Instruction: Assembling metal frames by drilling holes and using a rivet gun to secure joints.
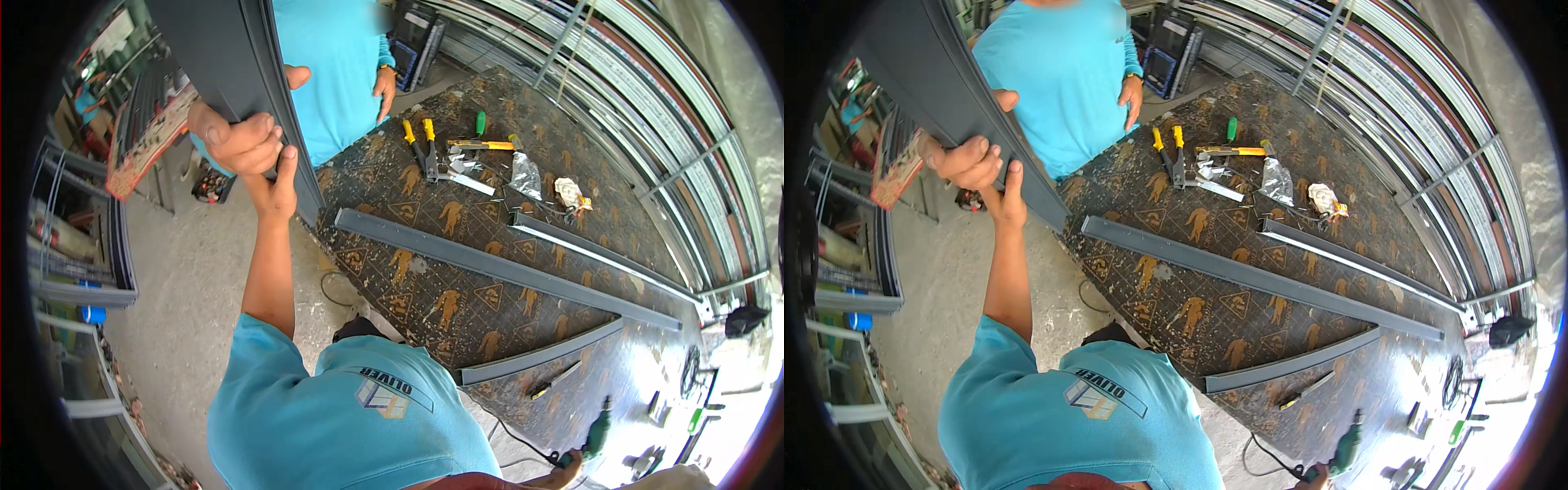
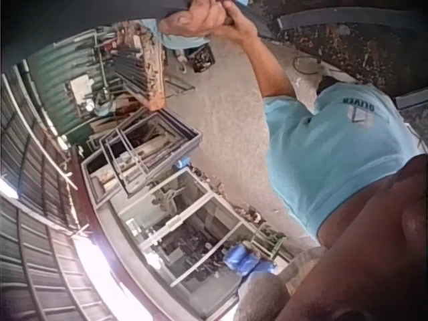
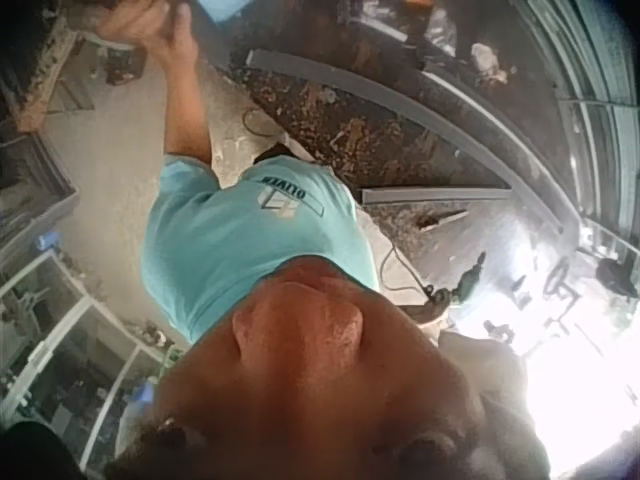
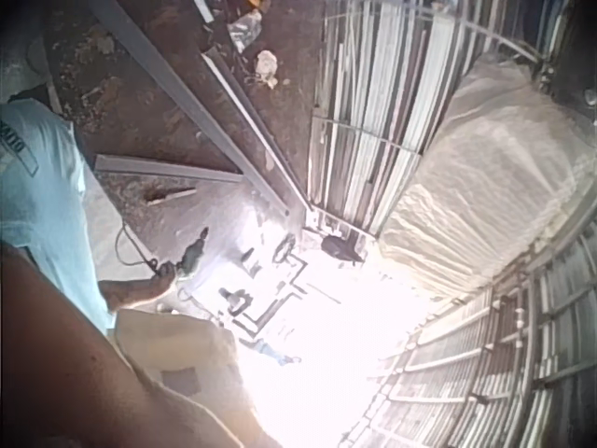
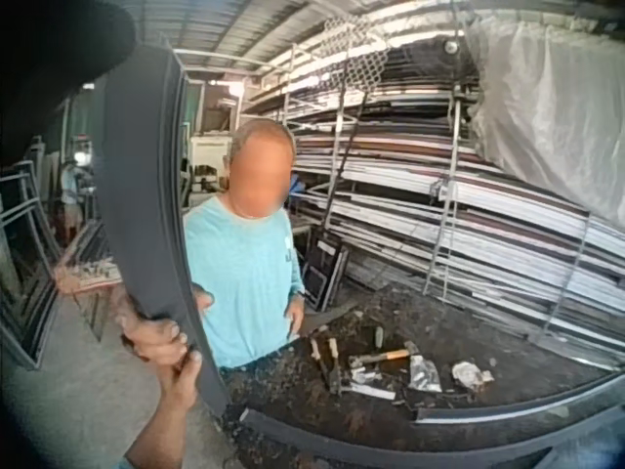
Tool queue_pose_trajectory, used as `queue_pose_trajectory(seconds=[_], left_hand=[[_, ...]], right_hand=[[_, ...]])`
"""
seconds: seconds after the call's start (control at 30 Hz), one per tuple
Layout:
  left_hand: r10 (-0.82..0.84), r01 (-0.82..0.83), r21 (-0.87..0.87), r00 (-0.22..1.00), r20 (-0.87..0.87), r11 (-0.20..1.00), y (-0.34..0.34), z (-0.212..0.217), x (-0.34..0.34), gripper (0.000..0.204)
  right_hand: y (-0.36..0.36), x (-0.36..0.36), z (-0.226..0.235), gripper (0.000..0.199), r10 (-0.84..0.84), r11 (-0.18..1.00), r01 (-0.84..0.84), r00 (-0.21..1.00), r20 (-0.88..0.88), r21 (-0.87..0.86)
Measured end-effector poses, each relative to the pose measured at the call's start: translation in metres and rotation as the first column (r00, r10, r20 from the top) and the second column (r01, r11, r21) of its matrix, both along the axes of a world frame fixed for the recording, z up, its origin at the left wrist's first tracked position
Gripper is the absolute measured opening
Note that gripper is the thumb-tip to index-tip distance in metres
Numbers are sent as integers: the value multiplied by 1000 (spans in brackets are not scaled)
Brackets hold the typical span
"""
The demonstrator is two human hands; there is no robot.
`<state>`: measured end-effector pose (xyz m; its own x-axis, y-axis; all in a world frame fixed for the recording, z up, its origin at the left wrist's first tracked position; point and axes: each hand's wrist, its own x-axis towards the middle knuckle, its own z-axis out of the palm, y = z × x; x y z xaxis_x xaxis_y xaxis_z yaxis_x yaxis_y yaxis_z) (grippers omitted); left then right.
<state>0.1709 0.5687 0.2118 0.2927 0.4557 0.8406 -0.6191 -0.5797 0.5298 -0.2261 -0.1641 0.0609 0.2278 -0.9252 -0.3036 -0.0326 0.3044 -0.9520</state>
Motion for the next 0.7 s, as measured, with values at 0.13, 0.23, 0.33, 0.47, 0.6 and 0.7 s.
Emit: queue_pose_trajectory(seconds=[0.13, 0.23, 0.33, 0.47, 0.6, 0.7], left_hand=[[-127, 120, -55, 978, -168, 991, 25, 27, 28, 41], [-130, 135, 10, 973, -188, 991, 45, 35, 46, 37], [-187, 189, -12, 956, -224, 982, 64, 28, 58, 33], [-251, 240, -78, 875, -414, 968, 78, 5, 62, 33], [-527, 457, -262, 745, -409, 850, 79, -28, 63, 48], [-567, 475, -311, 704, -427, 823, 77, -57, 62, 47]], right_hand=[[74, 5, 92, 7, 326, 940, -341, 910, 257, 15], [143, 40, 113, 36, -91, 979, 193, 678, 730, -58], [207, 47, 133, 40, 181, 973, -6, 643, 744, -231], [271, 57, 145, 57, 368, 929, -308, 697, 616, -205], [326, 103, 139, 66, 571, 784, -536, 820, 27, -313], [350, 156, 136, 65, 734, 670, -737, 676, -69, -88]])
